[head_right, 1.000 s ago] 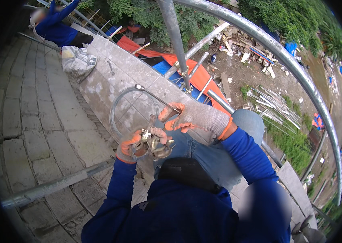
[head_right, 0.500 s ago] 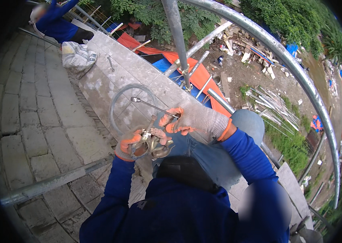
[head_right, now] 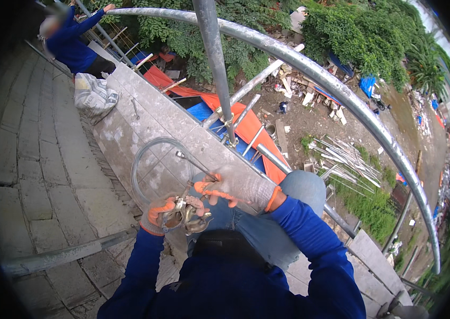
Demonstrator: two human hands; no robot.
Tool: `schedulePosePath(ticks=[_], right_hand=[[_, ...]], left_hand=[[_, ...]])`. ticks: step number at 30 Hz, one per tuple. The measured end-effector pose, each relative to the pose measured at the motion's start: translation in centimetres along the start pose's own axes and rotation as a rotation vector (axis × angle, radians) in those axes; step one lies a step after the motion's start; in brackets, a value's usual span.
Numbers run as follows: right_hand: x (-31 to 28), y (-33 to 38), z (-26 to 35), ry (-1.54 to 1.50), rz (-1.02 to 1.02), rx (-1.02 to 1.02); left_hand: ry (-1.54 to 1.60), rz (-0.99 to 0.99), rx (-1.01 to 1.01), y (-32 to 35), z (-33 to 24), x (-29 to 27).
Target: The person assembles a metal scaffolding structure on a rooftop. They position metal poles, attach them using metal clamps, and tighten the connections with a wrench. The person works at height, securing the framework while another worker is visible in the background.
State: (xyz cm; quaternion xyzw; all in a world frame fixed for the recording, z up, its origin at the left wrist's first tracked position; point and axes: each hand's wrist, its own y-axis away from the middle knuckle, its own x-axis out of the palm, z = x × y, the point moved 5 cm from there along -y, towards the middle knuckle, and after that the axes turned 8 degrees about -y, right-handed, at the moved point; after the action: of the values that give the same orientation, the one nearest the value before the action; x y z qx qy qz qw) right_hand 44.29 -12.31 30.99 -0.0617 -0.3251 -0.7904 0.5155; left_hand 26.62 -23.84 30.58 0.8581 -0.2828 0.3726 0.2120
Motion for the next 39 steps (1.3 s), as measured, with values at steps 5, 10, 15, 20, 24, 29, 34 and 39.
schedulePosePath(ticks=[5, 10, 15, 20, 24, 29, 34, 39], right_hand=[[1.6, 0.0, 0.7, 0.345, 0.034, -0.047], [0.1, 0.3, 0.5, -0.175, 0.047, -0.067], [0.8, -0.3, -0.8, -0.017, 0.106, -0.038], [0.3, -1.7, -3.0, -0.652, 0.386, 0.071], [1.8, -2.0, -3.7, -0.586, 0.317, -0.028], [2.6, -0.8, -1.7, -0.207, 0.080, -0.125], [2.7, -0.3, -0.1, -0.101, -0.135, -0.110], [1.7, -0.8, 0.0, -0.250, -0.167, -0.249]], left_hand=[[0.043, 0.011, -0.002, 0.4, -0.2, -0.1], [0.126, 0.054, 0.041, 0.8, -0.1, -0.1], [0.079, 0.083, 0.007, 0.9, 1.1, -1.1], [0.262, 0.108, -0.025, 0.7, 0.4, -0.2], [0.215, -0.012, -0.091, 0.6, 0.6, 0.2], [0.268, -0.390, -0.033, 0.4, 0.2, 0.2], [0.398, -0.290, 0.173, -0.3, 0.9, -1.0], [0.211, -0.273, 0.263, -0.5, 1.0, -1.2]])
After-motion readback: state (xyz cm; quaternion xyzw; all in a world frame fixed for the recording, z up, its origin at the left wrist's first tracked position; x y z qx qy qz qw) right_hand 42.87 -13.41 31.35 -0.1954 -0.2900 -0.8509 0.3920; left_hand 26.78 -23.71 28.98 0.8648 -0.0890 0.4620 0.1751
